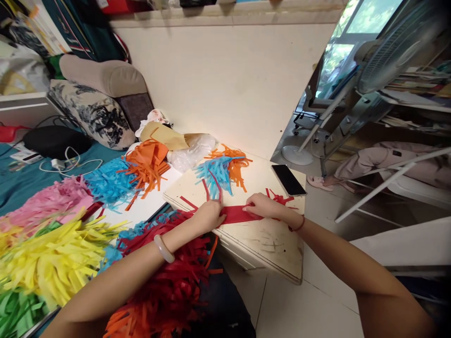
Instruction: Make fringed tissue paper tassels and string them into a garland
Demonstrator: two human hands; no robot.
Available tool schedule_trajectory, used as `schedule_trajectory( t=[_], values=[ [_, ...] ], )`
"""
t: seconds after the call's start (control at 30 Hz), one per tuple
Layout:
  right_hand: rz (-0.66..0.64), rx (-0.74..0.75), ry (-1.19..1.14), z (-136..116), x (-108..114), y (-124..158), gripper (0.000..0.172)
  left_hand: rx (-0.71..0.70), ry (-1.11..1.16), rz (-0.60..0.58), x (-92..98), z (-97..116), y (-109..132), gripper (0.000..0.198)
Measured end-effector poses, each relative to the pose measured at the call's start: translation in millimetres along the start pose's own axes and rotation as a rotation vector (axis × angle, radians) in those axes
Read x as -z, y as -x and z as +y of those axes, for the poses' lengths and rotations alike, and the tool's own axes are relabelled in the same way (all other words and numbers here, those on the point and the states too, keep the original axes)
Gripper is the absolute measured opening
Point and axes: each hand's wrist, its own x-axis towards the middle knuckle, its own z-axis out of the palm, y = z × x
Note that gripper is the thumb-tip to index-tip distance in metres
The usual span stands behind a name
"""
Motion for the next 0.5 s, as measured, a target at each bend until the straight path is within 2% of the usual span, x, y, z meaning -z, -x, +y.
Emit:
schedule_trajectory(
  t=[0.13,0.5],
  values=[
    [-0.056,0.017,-0.001,4,2,-6,0.029,0.025,-0.054,0.003,1.6,2,2,0.013],
    [-0.092,0.027,0.074,5,5,-17,0.028,-0.022,-0.089,0.040,-3.2,1,2,0.037]
  ],
)
